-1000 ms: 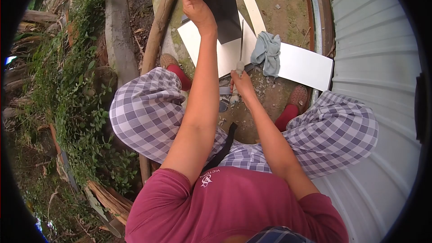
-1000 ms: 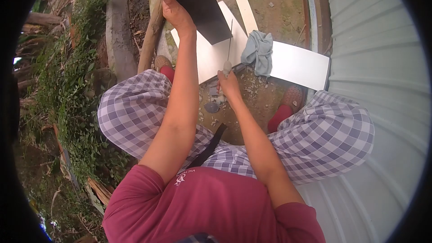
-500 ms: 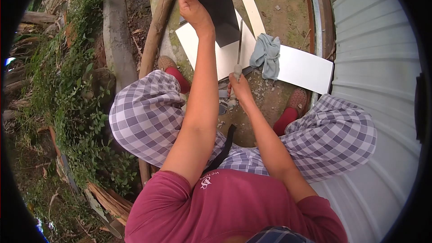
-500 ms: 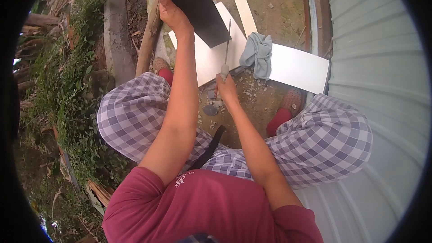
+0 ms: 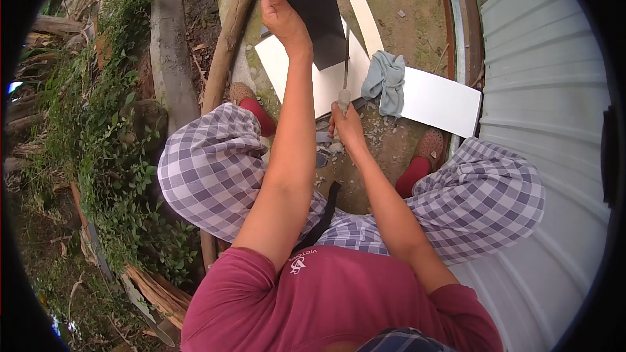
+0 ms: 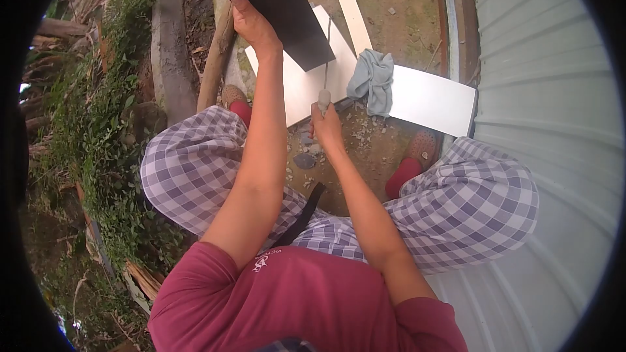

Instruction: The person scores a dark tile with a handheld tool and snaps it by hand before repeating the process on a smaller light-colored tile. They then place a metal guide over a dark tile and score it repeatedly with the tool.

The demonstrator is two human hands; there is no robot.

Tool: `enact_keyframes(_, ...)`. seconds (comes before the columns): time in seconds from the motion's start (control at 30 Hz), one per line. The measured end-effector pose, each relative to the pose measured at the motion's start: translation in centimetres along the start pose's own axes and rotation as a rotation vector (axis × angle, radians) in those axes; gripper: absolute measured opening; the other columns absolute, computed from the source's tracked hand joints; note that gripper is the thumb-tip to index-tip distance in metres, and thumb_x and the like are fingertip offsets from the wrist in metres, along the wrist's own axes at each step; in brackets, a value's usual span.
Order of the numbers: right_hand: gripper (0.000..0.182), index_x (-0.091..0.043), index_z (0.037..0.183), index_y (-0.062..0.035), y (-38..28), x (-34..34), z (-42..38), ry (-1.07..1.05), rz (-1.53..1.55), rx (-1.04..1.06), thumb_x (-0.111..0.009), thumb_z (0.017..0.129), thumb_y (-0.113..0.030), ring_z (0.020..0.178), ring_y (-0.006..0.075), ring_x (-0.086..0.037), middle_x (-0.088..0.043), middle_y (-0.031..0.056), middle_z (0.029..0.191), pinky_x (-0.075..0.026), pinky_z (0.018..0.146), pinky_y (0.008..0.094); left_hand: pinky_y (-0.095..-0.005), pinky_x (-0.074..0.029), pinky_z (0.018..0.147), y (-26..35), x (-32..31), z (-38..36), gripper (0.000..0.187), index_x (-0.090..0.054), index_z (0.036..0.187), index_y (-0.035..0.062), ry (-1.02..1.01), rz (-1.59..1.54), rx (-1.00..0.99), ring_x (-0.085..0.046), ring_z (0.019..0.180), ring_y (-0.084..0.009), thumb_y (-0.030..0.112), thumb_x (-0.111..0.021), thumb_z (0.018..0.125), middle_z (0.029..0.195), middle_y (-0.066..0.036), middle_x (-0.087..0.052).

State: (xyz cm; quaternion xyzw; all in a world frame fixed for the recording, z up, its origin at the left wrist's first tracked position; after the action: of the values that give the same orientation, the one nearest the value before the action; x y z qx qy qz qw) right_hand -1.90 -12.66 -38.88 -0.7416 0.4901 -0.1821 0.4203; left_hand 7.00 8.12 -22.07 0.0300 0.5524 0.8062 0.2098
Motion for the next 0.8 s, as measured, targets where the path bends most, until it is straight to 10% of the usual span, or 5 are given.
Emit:
enact_keyframes(0.17, 0.023, -0.044, 0.092, -0.003, 4.1, 0.7, 0.4, -0.018, 0.051, -0.234, -0.047, 0.093, -0.026, 0.054, 0.013, -0.049, -0.047, 0.0038, 0.068, -0.043, 0.046, 0.0287, -0.0278, -0.03, 0.055, 0.2, -0.1, -0.1, 0.059, -0.03, 0.065, 0.007, -0.001, -0.004, 0.023, -0.029, 0.06, -0.0108, 0.059, -0.04, 0.089, 0.062, 0.002, -0.029)
enact_keyframes(0.8, 0.026, -0.043, 0.096, -0.0021, -0.5, -0.4, -0.3, -0.035, 0.014, 0.007, -0.047, 0.093, -0.027, 0.054, 0.013, -0.049, -0.047, 0.0044, 0.068, -0.045, 0.046, 0.0284, -0.028, -0.03, 0.055, 0.1, 0.2, -0.3, 0.059, -0.031, 0.065, 0.0065, 0.007, 0.039, 0.026, -0.029, 0.06, -0.0111, 0.06, -0.04, 0.089, 0.062, 0.002, -0.029)
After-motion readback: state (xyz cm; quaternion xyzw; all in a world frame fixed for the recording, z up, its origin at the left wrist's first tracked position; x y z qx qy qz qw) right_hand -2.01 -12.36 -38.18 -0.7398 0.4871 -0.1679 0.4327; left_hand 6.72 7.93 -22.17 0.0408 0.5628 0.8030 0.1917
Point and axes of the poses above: each hand's wrist, its own z-axis towards the middle knuckle, its own x-axis out of the back of the hand, y = z × x, the point moved 8 cm from there along z, towards the middle knuckle
